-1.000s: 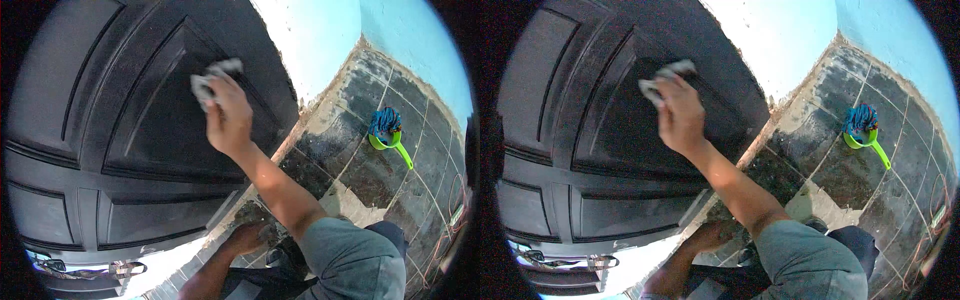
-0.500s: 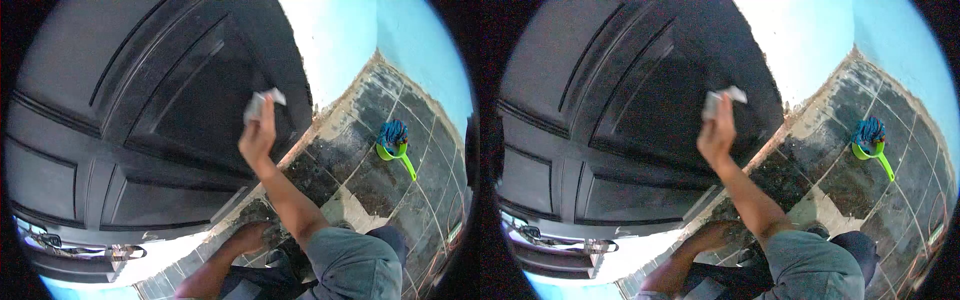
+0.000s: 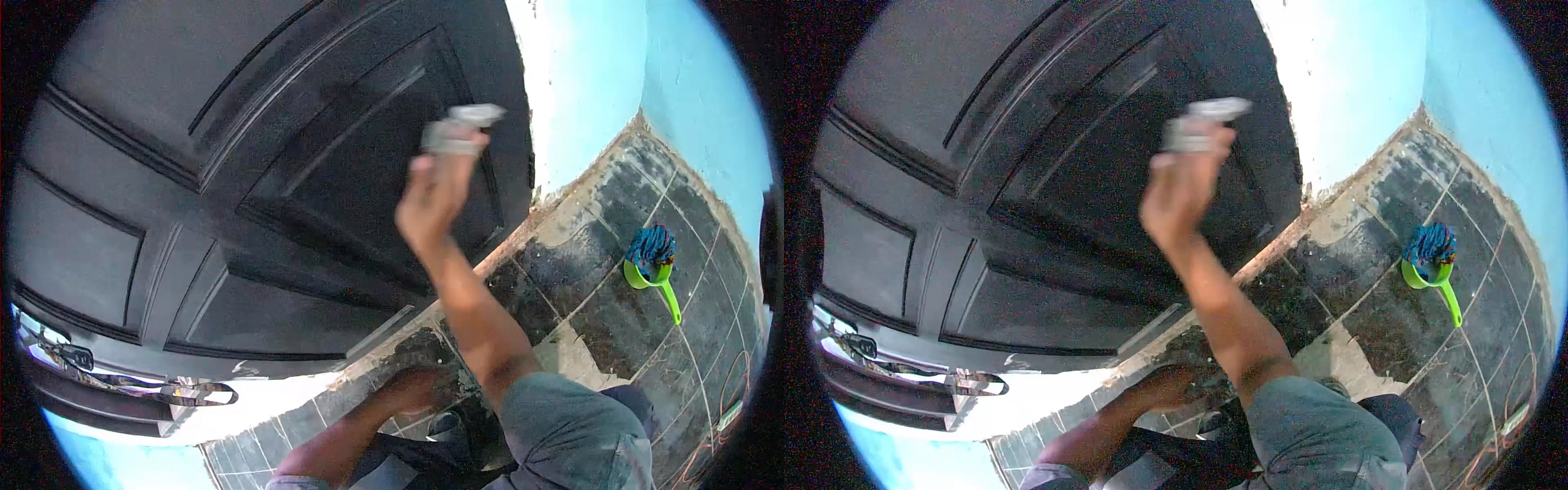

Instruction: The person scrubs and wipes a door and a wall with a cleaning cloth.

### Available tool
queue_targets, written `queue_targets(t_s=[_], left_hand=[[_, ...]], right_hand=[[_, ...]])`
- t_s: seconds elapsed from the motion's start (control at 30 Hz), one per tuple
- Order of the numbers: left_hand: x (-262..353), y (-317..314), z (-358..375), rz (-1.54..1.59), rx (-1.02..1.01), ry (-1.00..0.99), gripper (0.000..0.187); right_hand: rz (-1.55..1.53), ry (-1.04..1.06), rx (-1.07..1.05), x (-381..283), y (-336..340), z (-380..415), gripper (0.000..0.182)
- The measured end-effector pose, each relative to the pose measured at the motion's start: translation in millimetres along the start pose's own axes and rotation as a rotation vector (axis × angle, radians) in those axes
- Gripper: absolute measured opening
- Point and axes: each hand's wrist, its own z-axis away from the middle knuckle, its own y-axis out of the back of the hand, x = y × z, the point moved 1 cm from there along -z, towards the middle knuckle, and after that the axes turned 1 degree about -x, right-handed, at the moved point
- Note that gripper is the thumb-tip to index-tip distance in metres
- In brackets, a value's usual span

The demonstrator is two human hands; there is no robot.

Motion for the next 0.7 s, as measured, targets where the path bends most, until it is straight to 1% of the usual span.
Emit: queue_targets(t_s=[0.03, 0.07, 0.13, 0.23, 0.27, 0.3, 0.33, 0.4, 0.43, 0.47, 0.53, 0.57, 0.63, 0.7], left_hand=[[-10.3, -5.4, -3.9, -0.016, -0.046, 0.016, 0.051], [-18.5, -8.8, -8.8, -0.018, -0.048, 0.022, 0.051], [-26.7, -17.7, -18.2, -0.009, -0.05, 0.029, 0.052], [8.0, 5.9, -10.5, 0.112, -0.01, 0.042, 0.046], [6.1, 5.7, -6.6, 0.069, 0.048, 0.012, 0.046], [3.0, 3.4, 0.3, 0.032, 0.112, -0.012, 0.045], [3.9, 0.1, 9.1, 0.003, 0.181, -0.028, 0.045], [11.4, 6.8, 18.1, 0.039, 0.171, -0.011, 0.046], [14.9, 12.6, 22.1, 0.065, 0.172, 0.0, 0.046], [16.1, 14.3, 22.9, 0.056, 0.159, 0.023, 0.048], [18.8, 14.0, 18.4, 0.03, 0.136, 0.063, 0.051], [18.2, 6.3, 16.2, 0.067, 0.162, 0.053, 0.051], [8.6, 4.9, 11.9, 0.112, 0.221, 0.033, 0.053], [13.6, 35.6, 27.9, 0.109, 0.241, 0.143, 0.056]], right_hand=[[-0.025, 0.043, -0.207, -33.8, -6.6, 0.8, 0.038], [-0.048, 0.088, -0.414, -55.8, -13.3, 1.4, 0.041], [-0.075, 0.426, -0.553, -56.3, -26.2, -2.6, 0.049], [0.003, 0.354, -0.48, -17.4, -0.8, -10.0, 0.05], [0.041, 0.318, -0.433, 13.9, 13.3, 3.0, 0.05], [0.047, 0.25, -0.25, 42.9, 22.2, 22.1, 0.05], [0.054, 0.269, -0.228, 53.9, 41.4, 25.7, 0.047], [0.221, 0.053, -0.148, 77.8, 77.6, 65.4, 0.033], [0.318, -0.073, -0.155, 124.3, 102.7, 127.1, 0.025], [0.552, -0.558, -0.411, 143.0, 135.7, 171.2, 0.025], [0.639, -0.871, -0.422, 131.7, 176.5, 222.5, 0.029], [0.632, -1.007, -0.407, 114.1, 194.2, 237.5, 0.031], [0.563, -1.252, -0.387, 75.3, 207.8, 259.4, 0.037], [0.398, -1.478, -0.426, 36.4, 205.4, 282.8, 0.041]])
